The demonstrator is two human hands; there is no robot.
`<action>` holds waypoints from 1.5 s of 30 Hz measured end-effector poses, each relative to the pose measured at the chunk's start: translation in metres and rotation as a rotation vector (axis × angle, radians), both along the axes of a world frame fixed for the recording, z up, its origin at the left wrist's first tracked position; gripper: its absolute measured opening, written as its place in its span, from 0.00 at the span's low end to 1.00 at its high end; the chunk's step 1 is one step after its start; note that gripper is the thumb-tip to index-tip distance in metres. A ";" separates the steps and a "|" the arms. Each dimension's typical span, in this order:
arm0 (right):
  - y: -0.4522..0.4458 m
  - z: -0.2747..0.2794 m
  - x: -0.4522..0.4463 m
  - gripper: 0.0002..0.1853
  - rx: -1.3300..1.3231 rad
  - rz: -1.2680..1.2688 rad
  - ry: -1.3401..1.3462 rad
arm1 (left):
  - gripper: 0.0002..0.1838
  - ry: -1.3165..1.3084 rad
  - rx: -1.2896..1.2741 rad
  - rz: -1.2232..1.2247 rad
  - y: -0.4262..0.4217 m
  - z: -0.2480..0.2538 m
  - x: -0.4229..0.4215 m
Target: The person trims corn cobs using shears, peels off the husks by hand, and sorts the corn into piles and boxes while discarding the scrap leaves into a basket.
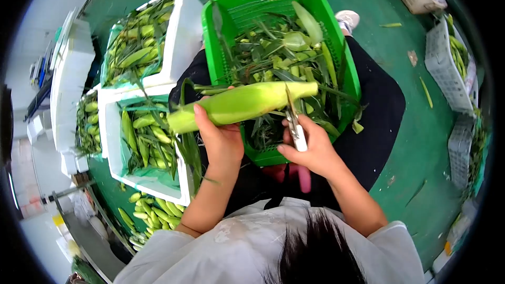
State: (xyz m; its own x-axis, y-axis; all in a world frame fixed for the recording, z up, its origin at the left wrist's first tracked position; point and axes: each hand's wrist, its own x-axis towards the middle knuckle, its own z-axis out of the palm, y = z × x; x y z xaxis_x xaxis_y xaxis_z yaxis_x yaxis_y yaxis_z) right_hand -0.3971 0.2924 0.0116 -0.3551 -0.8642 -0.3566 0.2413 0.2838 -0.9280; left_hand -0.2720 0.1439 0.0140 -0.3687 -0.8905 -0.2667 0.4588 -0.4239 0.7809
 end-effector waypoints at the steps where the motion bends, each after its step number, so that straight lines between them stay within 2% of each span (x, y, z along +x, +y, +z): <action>1: 0.007 0.010 -0.004 0.25 0.004 0.068 -0.087 | 0.36 0.004 0.087 -0.013 -0.006 0.002 0.005; 3: 0.020 0.021 -0.004 0.26 0.029 0.115 -0.306 | 0.40 -0.039 0.201 0.013 -0.016 0.012 0.009; 4: 0.025 0.029 -0.001 0.28 0.055 0.097 -0.451 | 0.41 0.027 0.165 -0.018 -0.015 0.013 0.010; 5: 0.042 0.011 -0.006 0.32 -0.027 0.300 -0.450 | 0.40 0.122 0.386 -0.036 -0.020 0.023 0.012; 6: 0.040 0.027 -0.002 0.35 0.007 0.384 -0.542 | 0.40 0.233 0.606 -0.062 -0.023 0.033 0.012; 8: 0.032 0.059 0.007 0.40 0.075 0.473 -0.751 | 0.37 0.904 0.935 -0.507 -0.008 -0.041 0.013; 9: 0.025 0.075 0.014 0.42 0.109 0.472 -0.871 | 0.35 0.835 0.984 -0.412 -0.011 -0.027 0.007; 10: 0.014 0.093 0.016 0.41 0.138 0.397 -0.878 | 0.34 0.971 0.840 -0.520 -0.020 -0.023 0.011; 11: 0.032 0.053 0.005 0.40 0.001 0.515 -1.014 | 0.34 1.096 0.686 -0.626 -0.031 -0.020 0.017; 12: 0.033 0.043 0.000 0.40 -0.094 0.515 -1.166 | 0.34 1.214 0.529 -0.724 -0.037 -0.016 0.027; 13: 0.035 0.033 -0.004 0.39 -0.183 0.525 -1.324 | 0.33 0.805 0.242 -0.703 -0.041 0.004 0.046; 14: 0.043 0.033 -0.014 0.44 -0.142 0.520 -1.079 | 0.34 1.044 0.289 -0.762 -0.042 -0.002 0.050; 16: 0.024 0.042 -0.020 0.45 -0.252 0.416 -0.853 | 0.35 0.775 0.539 -0.468 -0.028 0.005 0.059; 17: 0.010 0.050 -0.022 0.45 -0.298 0.339 -0.788 | 0.37 0.811 0.591 -0.569 -0.027 0.005 0.068; 18: -0.015 0.057 -0.024 0.43 -0.343 0.218 -0.820 | 0.38 0.711 0.581 -0.617 -0.021 0.008 0.070; 20: -0.047 0.046 -0.045 0.36 -0.322 -0.071 -0.771 | 0.39 0.587 0.779 -0.617 -0.010 0.014 0.085; 21: -0.064 0.024 -0.066 0.32 -0.255 -0.202 -0.764 | 0.43 0.363 0.665 -0.625 0.000 0.017 0.089; 22: -0.073 -0.006 -0.084 0.29 -0.188 -0.333 -0.756 | 0.45 0.349 0.651 -0.672 0.003 0.013 0.090; 24: -0.069 -0.053 -0.090 0.23 -0.134 0.158 -0.771 | 0.46 0.160 0.436 -0.610 0.012 0.026 0.090; 25: -0.052 -0.068 -0.070 0.18 0.093 0.072 -0.878 | 0.39 0.110 0.300 -0.544 0.011 0.029 0.090; 26: -0.042 -0.054 -0.045 0.17 0.390 0.150 -0.725 | 0.35 0.009 0.119 -0.507 0.008 0.027 0.088; 27: -0.030 -0.042 -0.018 0.17 0.459 0.108 -0.748 | 0.32 -0.089 -0.059 -0.469 0.007 0.024 0.086; 28: -0.026 -0.019 -0.002 0.17 0.440 0.180 -0.696 | 0.30 -0.183 -0.239 -0.432 0.004 0.020 0.084; 30: -0.024 0.020 0.006 0.14 0.165 0.187 -0.598 | 0.27 -0.294 -0.527 -0.398 -0.004 0.019 0.079; 32: -0.027 0.056 0.007 0.11 -0.043 0.067 -0.462 | 0.25 -0.369 -0.853 -0.355 -0.011 0.022 0.063; 36: -0.029 0.096 0.011 0.15 -0.044 -0.052 -0.419 | 0.33 -0.420 -1.294 -0.375 -0.019 0.025 0.030; 37: -0.031 0.099 0.012 0.17 -0.037 -0.046 -0.386 | 0.38 -0.507 -1.401 -0.356 -0.016 0.020 0.026; 40: -0.031 0.086 0.007 0.19 -0.110 -0.033 -0.324 | 0.39 -0.537 -1.480 -0.365 -0.021 0.011 0.021; 41: -0.030 0.082 0.007 0.19 -0.130 -0.043 -0.345 | 0.43 -0.497 -1.532 -0.373 -0.025 0.004 0.020; 44: -0.034 0.075 0.013 0.21 -0.167 -0.106 -0.432 | 0.49 -0.275 -0.817 -0.434 0.006 -0.006 0.018; 45: -0.034 0.075 0.016 0.21 -0.178 -0.157 -0.481 | 0.53 -0.235 -0.668 -0.426 0.014 -0.003 0.014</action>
State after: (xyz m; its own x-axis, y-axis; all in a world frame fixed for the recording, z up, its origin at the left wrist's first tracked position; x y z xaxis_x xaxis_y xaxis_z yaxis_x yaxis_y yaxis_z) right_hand -0.3811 0.2581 0.0863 -0.3181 -0.8757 -0.3633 0.6778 0.0579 -0.7329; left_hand -0.2578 0.1576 0.0109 -0.7110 -0.6855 0.1568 0.1570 0.0627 0.9856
